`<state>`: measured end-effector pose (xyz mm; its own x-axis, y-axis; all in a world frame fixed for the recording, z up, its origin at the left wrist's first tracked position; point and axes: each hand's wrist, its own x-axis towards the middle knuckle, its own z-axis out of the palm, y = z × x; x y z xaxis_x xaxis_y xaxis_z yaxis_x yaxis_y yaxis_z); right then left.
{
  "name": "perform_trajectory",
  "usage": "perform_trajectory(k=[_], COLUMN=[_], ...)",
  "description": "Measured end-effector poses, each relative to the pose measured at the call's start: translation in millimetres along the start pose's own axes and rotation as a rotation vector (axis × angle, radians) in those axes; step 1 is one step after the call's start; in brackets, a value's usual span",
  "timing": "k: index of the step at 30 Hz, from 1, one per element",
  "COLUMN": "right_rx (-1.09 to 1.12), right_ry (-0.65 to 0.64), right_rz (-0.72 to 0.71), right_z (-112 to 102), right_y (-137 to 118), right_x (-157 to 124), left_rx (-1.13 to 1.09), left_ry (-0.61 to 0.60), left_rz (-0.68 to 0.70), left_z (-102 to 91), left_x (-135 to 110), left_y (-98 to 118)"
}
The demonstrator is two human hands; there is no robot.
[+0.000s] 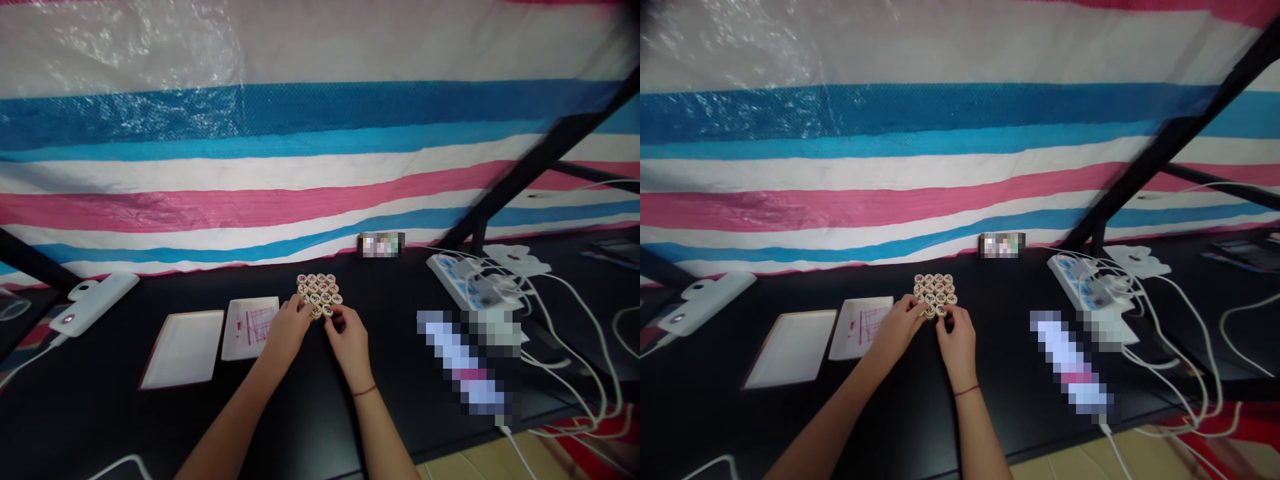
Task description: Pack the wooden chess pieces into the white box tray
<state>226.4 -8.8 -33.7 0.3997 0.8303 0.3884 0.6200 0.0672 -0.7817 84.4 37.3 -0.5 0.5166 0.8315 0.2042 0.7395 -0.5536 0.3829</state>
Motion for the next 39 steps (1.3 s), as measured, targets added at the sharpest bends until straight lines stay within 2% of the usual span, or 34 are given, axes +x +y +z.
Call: perform_trajectory(k=[8, 13, 16, 18, 21, 25, 28, 30, 34, 39], right_rx=[-0.117, -0.120, -0.099, -0.060, 0.028, -0.048, -0.228, -0.322, -0.347, -0.242], right_ry=[-0.010, -0.006, 0.058, 0.073, -0.081, -0.450, -0.749, -0.877, -0.969, -0.993], right_rz=[-0.022, -0.032, -0.068, -0.119, -0.242, -0.431, -0.479, -0.466, -0.429, -0.330], right_z=[1.1, -0.1, -4.2, -6.8, -6.0, 6.7, 17.9, 21.4, 17.5, 13.1], right_y=[2.1, 0.3, -8.1, -18.6, -41.3, -76.0, -95.0, -101.9, -105.5, -102.6], right_x=[-1.6, 0.4, -0.8, -3.8, -9.6, -11.3, -7.1, -4.3, -1.7, -0.4], left_rx=[-0.014, -0.023, -0.045, -0.008, 0.157, 0.301, 0.324, 0.336, 0.353, 0.321], left_ry=[-0.037, 0.004, 0.095, 0.161, 0.143, 0.168, 0.122, 0.096, 0.100, 0.116], left_rz=[-0.007, 0.004, 0.014, -0.014, -0.021, -0.055, -0.116, -0.187, -0.264, -0.290], left_z=[-0.9, -3.7, -15.8, -28.2, -46.4, -57.3, -55.0, -52.2, -50.1, -50.6], left_x=[-0.3, -0.4, -3.9, -10.1, -25.0, -43.4, -48.8, -49.9, -52.1, -54.4], left_y=[0.5, 1.4, -10.6, -28.8, -67.0, -110.0, -119.5, -117.2, -109.8, -109.7])
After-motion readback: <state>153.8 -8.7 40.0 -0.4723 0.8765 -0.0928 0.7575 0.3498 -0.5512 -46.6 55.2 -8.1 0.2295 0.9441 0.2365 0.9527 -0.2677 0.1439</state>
